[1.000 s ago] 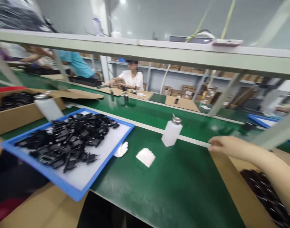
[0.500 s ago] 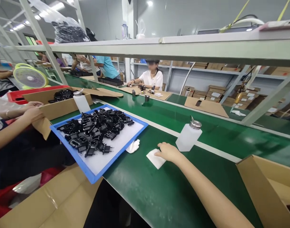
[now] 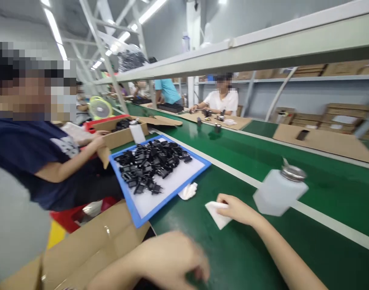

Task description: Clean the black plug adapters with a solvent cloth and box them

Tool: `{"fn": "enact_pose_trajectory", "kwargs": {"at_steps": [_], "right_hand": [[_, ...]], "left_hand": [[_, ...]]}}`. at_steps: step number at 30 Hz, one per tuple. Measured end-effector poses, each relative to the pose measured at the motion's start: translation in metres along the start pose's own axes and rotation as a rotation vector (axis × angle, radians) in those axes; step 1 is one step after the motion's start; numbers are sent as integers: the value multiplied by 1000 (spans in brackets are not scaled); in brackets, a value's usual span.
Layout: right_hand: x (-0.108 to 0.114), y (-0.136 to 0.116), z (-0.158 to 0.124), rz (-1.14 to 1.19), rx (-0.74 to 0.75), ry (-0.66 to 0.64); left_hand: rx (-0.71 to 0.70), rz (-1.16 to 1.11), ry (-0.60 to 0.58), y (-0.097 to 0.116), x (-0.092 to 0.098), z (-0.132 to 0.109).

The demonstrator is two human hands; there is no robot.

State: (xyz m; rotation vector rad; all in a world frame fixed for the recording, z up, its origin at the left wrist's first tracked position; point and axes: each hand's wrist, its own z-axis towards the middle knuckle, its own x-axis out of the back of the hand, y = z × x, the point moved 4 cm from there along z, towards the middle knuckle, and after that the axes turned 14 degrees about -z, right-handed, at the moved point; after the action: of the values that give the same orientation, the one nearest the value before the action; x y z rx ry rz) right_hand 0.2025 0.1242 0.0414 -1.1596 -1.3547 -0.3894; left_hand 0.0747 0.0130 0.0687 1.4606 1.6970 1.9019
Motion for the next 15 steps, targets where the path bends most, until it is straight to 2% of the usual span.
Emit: {"fn": "enact_pose_trajectory", "kwargs": {"at_steps": [1, 3, 4, 6, 8, 10, 12, 15], "right_hand": [[1, 5, 1, 91, -12, 53], [3, 16, 2, 242, -91, 163], [5, 22, 1, 300, -149, 227], [8, 29, -1, 417, -256, 346], [9, 32, -5, 542, -332, 439], [8, 35, -8, 656, -394, 493], [3, 39, -7, 752, -457, 494], [-7, 46, -2, 816, -540, 458]], "left_hand": [[16, 35, 36, 1, 15, 17], [94, 151, 248, -5, 48, 55], [127, 151, 298, -11, 60, 74], [203, 49, 303, -28, 73, 108], [179, -279, 228, -44, 72, 130], [144, -678, 196, -57, 65, 139], [132, -955, 280, -69, 59, 140], [114, -1002, 490, -80, 56, 139]]}}
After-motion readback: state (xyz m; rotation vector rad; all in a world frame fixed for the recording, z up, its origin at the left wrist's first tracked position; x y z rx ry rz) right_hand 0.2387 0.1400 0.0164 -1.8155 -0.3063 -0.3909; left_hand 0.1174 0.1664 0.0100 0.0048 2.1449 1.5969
